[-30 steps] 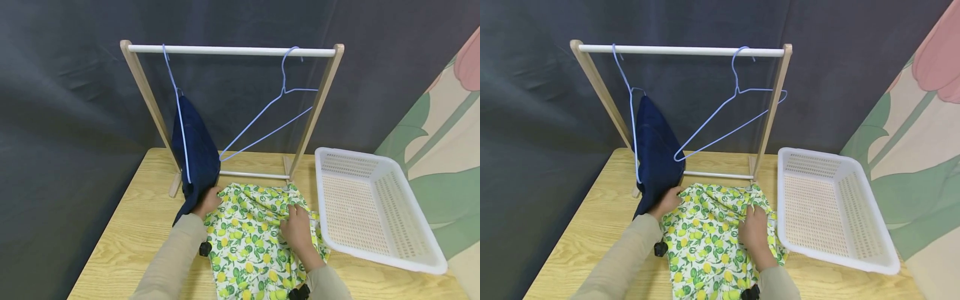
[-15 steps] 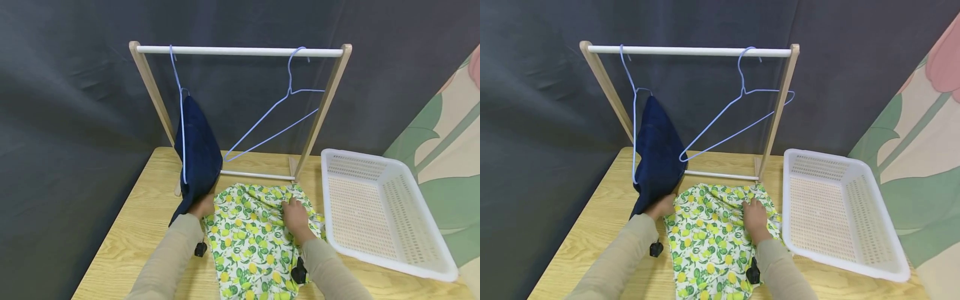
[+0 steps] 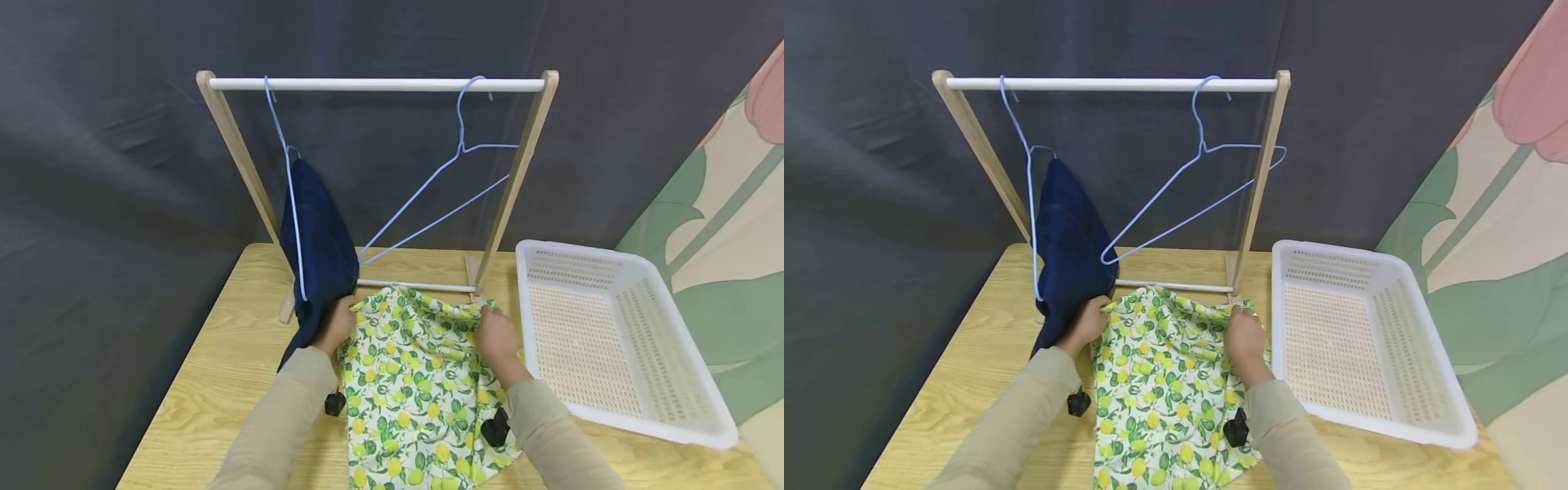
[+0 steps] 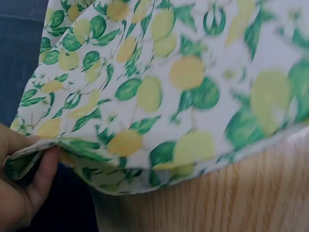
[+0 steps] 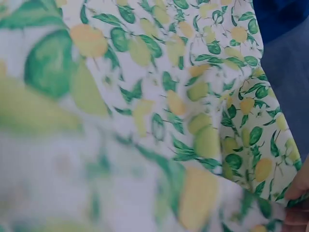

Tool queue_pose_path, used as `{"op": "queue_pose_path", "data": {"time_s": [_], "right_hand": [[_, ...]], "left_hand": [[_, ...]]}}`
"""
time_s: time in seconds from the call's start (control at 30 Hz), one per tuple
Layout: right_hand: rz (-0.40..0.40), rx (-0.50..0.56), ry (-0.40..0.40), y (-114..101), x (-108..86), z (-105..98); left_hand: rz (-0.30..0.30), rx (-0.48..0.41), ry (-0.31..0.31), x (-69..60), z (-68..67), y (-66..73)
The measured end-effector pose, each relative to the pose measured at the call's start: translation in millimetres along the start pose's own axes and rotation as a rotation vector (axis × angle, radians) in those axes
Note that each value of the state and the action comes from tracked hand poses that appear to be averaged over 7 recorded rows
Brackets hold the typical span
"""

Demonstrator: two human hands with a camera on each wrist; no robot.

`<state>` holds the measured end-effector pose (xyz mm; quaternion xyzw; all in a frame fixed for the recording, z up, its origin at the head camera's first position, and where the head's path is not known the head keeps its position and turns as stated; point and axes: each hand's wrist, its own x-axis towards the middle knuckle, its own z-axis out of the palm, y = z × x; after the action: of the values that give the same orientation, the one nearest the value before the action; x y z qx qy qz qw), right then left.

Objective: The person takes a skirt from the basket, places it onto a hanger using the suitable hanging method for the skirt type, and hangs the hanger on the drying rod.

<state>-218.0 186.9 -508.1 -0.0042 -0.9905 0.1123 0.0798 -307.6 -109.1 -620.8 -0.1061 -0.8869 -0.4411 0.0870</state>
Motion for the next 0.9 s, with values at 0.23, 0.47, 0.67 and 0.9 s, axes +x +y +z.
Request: {"op": "queue_pose_path", "data": {"time_s": [0.23,0.47,0.67,0.9], "right_hand": [[0.044,-0.053,-0.157,12.3,14.1,-17.1],[-0.006,-0.140,-0.254,20.9,25.6,-21.6],[0.046,-0.157,-0.352,22.8,22.6,-6.0],[0.202,0.001,-0.354,19.7,5.9,21.4]], "left_hand": [[-0.189,-0.038,0.079,-16.5,-39.4,100.9],[-0.114,-0.081,0.146,23.7,-0.2,43.1],[-0.135,-0.083,0.086,41.1,5.9,45.7],[-0.222,-0.045,-0.027,12.4,-20.8,100.2]]}}
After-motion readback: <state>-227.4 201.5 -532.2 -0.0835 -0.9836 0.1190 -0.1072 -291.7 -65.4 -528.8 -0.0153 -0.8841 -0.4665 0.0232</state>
